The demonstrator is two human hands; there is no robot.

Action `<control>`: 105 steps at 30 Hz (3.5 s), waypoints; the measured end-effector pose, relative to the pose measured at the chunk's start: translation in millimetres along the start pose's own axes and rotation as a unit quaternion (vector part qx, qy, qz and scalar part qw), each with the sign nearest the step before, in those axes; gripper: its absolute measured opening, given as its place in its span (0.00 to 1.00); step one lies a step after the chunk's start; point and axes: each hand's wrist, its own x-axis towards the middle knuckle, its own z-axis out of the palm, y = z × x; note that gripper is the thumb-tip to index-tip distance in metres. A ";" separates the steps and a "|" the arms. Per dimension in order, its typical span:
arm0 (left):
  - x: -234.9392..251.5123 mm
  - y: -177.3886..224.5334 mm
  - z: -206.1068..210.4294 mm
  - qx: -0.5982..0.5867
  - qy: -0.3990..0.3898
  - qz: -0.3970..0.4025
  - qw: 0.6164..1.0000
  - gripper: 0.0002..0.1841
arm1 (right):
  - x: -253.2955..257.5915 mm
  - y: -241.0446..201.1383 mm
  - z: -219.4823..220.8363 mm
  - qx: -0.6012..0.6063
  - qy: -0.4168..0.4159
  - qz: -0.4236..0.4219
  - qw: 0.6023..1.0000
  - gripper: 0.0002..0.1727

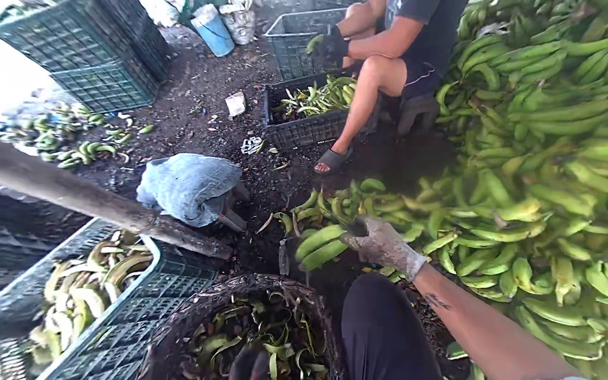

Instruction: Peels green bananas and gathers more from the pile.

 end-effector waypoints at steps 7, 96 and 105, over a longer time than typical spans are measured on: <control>-3.1 76.3 21.8 -0.279 0.176 0.117 0.937 0.24 | -79.1 -90.8 115.2 0.076 -0.132 -0.325 0.933 0.23; -32.0 18.9 -41.0 -0.554 0.243 -0.028 0.796 0.39 | -94.9 -40.7 273.7 -0.207 -0.386 -0.243 0.866 0.31; -54.8 1.7 -69.7 -0.246 0.049 -0.059 0.966 0.29 | -91.4 -67.4 251.1 -0.383 -0.265 -0.387 0.796 0.26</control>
